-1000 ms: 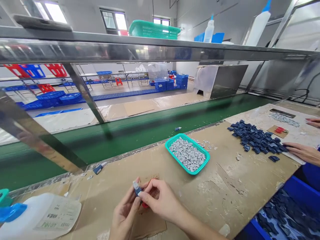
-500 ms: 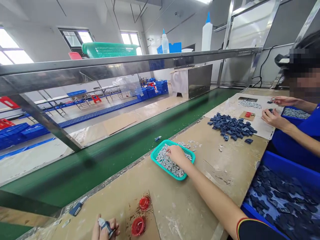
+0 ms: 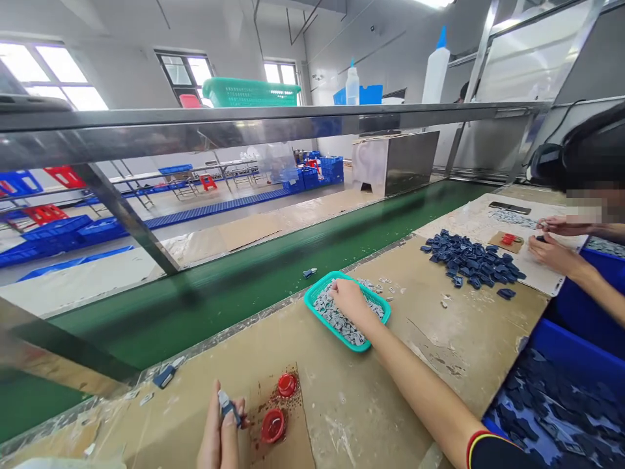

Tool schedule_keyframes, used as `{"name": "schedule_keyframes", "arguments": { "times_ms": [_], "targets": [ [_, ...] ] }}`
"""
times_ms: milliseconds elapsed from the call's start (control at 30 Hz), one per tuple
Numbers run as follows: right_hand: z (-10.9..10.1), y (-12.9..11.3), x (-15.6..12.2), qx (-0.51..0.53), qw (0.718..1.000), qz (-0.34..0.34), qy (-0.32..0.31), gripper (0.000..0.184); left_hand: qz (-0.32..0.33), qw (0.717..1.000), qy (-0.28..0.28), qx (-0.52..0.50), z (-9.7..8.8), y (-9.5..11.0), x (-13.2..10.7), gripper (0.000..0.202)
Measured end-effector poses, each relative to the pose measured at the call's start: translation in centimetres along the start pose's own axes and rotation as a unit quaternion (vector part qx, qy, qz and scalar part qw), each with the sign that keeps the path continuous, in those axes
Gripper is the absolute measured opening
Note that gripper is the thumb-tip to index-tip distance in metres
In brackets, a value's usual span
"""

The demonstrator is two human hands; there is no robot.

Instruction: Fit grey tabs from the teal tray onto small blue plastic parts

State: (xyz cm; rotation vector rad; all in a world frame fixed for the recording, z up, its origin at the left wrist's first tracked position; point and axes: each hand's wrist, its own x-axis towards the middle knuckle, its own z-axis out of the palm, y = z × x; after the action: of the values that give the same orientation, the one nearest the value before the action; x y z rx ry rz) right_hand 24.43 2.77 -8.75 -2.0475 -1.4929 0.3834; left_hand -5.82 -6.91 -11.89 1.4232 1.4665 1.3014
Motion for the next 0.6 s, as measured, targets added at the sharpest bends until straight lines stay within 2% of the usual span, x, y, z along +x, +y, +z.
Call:
{"name": "schedule_keyframes", "arguments": {
  "times_ms": [100,200,267,333,367,400,500,600],
  "targets": [
    [-0.7,-0.5,-2.8,0.04,0.998,-0.045,0.017,0.03,-0.009,0.998,-0.059,-0.001,-1.1,-1.9,1.7,0.077],
    [0.5,-1.2,-7.0,0.149,0.986,-0.073,0.021,0.033,-0.024,0.991,-0.121,0.049,-1.4,-3.0,3.7,0.073],
    [2.3,-1.5,-9.6,0.259,0.963,-0.075,-0.011,0.032,0.028,0.985,-0.126,0.113,-1.0,-3.2,5.5,0.066],
    [4.3,-1.9,-11.4,0.348,0.933,-0.057,-0.069,0.031,0.121,0.964,-0.099,0.216,-0.4,-3.4,8.1,0.062],
    [5.1,-2.0,-12.0,0.384,0.917,-0.042,-0.097,0.03,0.166,0.94,-0.082,0.287,-0.1,-3.4,9.6,0.062],
    [5.9,-2.2,-12.3,0.418,0.9,-0.027,-0.121,0.03,0.181,0.927,-0.076,0.32,0.3,-3.5,11.2,0.063],
    [7.3,-2.8,-12.3,0.495,0.852,0.005,-0.173,0.033,0.199,0.902,-0.088,0.373,1.2,-3.8,15.9,0.065],
    [7.8,-3.4,-12.2,0.522,0.829,0.037,-0.198,0.041,0.21,0.878,-0.115,0.415,2.1,-4.2,19.3,0.068]
  ]
}}
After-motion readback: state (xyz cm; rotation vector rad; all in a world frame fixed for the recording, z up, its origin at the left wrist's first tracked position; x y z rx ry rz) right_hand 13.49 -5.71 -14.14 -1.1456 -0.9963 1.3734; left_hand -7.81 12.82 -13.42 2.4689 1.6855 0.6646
